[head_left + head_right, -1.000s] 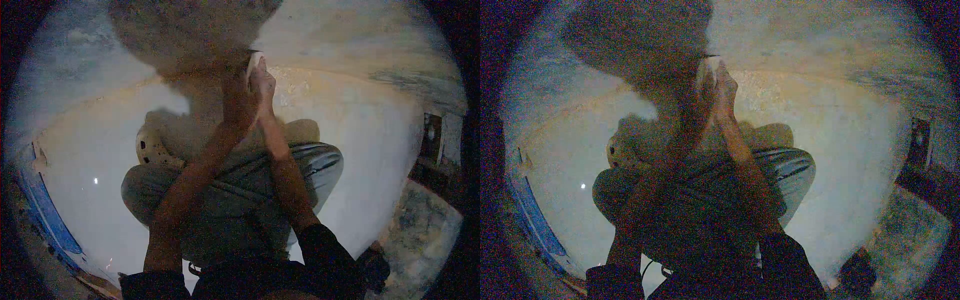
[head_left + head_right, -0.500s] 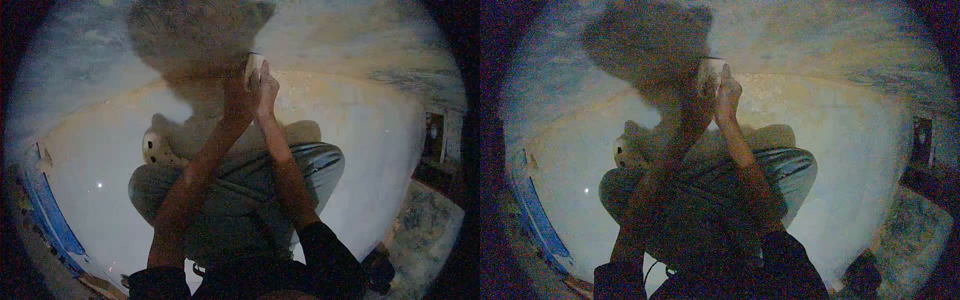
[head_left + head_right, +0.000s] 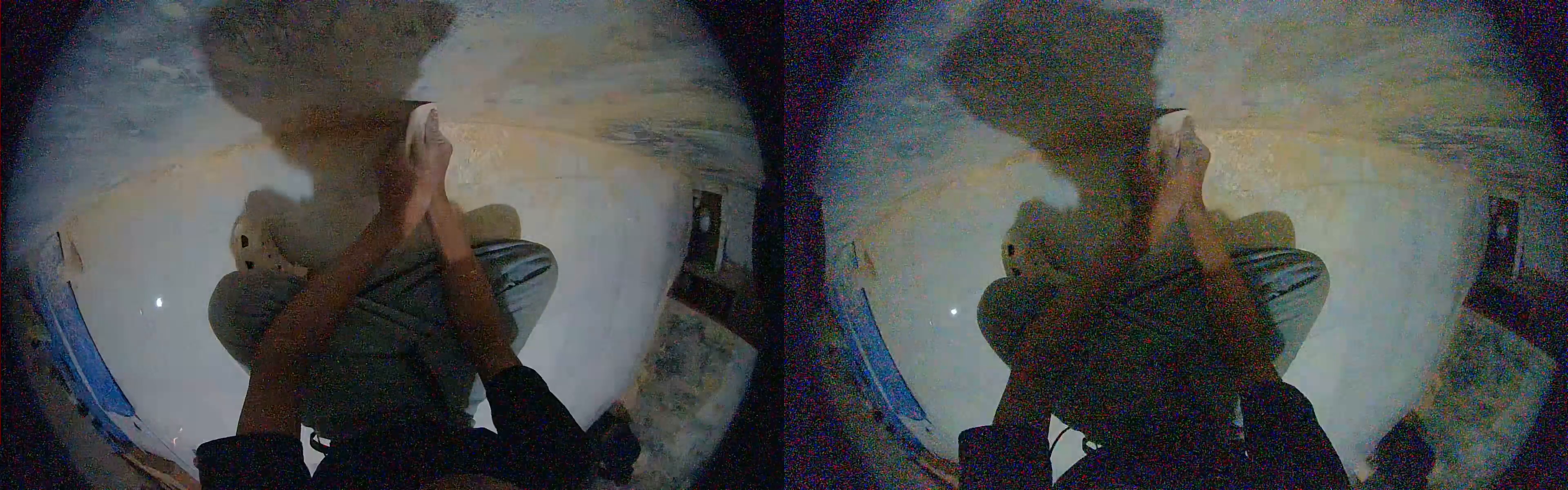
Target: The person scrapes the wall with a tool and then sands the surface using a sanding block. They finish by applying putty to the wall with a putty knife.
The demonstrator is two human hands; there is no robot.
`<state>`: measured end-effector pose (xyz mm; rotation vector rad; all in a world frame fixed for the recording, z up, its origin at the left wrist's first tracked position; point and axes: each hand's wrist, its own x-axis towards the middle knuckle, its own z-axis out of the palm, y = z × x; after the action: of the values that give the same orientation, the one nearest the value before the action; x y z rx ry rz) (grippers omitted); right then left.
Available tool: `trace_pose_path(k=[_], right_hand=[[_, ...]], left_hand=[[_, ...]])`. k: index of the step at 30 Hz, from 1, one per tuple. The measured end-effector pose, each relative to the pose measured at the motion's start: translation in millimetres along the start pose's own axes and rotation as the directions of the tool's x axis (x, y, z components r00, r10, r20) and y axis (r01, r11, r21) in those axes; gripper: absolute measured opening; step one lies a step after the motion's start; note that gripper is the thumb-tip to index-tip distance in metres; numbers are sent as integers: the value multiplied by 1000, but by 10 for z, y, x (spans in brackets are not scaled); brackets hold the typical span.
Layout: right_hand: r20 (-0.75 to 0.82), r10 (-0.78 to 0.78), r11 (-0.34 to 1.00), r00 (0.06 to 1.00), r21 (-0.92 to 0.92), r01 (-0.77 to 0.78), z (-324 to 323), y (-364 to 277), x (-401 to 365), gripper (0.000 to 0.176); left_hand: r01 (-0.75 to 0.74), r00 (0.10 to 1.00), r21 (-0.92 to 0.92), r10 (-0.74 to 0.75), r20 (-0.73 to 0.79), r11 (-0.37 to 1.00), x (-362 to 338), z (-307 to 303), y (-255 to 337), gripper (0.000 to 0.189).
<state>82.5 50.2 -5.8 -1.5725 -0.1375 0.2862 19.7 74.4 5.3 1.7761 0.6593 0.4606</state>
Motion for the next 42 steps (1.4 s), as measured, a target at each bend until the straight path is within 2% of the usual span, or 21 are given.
trace_pose_path(k=[3, 6, 7, 9, 10, 11, 13, 17, 22, 27, 28, 29, 31, 32, 33, 35, 36, 38, 39, 41, 42], right_hand=[[-33, 163, 987, 986, 11, -162, 76, -252, -87, 42], [-24, 214, 977, 977, 26, -213, 89, -305, -79, 51], [-12, 239, 970, 971, 55, -238, 93, -327, -70, 55], [-7, 210, 977, 978, 30, -210, 52, -342, -100, 54], [5, 185, 983, 983, 5, -185, 13, -220, -61, 55], [88, -282, 886, 955, -358, 294, -89, 3, 67, 54], [161, -451, 716, 878, -521, 464, -165, 34, 89, 48], [219, -437, 654, 872, -589, 476, -188, -132, -40, 38], [264, -457, 583, 849, -632, 510, -85, -259, -112, 30], [391, -481, 320, 784, -754, 573, 244, -373, 133, 31], [311, -635, 593, 707, -391, 704, 124, -374, 34, 35], [333, -623, 609, 707, -361, 706, 204, -378, 94, 35], [492, -819, 41, 295, -463, 886, 279, -547, 58, 36], [497, -817, 48, 293, -448, 893, 294, -566, -22, 36], [499, -663, 321, 558, -484, 814, 298, -593, -131, 36], [498, -424, 554, 757, -518, 652, 142, -526, 158, 37], [573, -587, 285, 572, -515, 808, 124, -562, 301, 35], [640, -691, -13, 337, -477, 879, 156, -707, 214, 34], [509, -513, 533, 691, -442, 722, 194, -763, -86, 34], [436, -151, 900, 887, -310, 306, 228, -826, -177, 34], [417, -265, 902, 869, -212, 377, 224, -819, -169, 33]], left_hand=[[95, 994, 42, -92, -58, 995, -3, -122, 170, 39], [8, 985, -109, -27, -171, 994, -7, -40, 38, 40], [-111, 974, 358, 173, -145, 927, -7, 125, -282, 40], [-201, 943, 745, 332, -29, 636, -7, 206, -397, 40], [-110, 988, 491, 150, -42, 864, 33, 166, -315, 38], [35, 999, 191, -34, -7, 981, 67, 136, -267, 37], [-168, 983, 195, 150, 102, 966, 129, 478, -629, 34], [-259, 914, -20, 238, -328, 966, 221, 311, 102, 25], [-204, 944, 2, 197, -263, 979, 214, -392, 449, 35], [-315, 914, 165, 346, -212, 935, 380, -1386, 722, 42], [-317, 916, 222, 359, -180, 922, 346, -1566, 817, 43], [-309, 923, 275, 357, -143, 910, 408, -1780, 875, 45], [-269, 953, 367, 302, -32, 890, 428, -2180, 983, 48], [-246, 965, 400, 261, 18, 883, 432, -2358, 1026, 49], [-226, 973, 420, 220, 63, 879, 423, -2530, 1074, 51], [-192, 981, 403, 164, 104, 895, 603, -2623, 1082, 51], [-182, 983, 351, 160, 89, 919, 653, -2687, 1058, 49], [-191, 982, 185, 189, 26, 964, 547, -2886, 1082, 47], [-198, 979, 65, 200, -23, 978, 365, -3014, 1045, 45], [-241, 969, -190, 225, -105, 952, 256, -3130, 1069, 43], [-267, 962, -304, 234, -139, 914, 194, -3163, 1099, 41]])
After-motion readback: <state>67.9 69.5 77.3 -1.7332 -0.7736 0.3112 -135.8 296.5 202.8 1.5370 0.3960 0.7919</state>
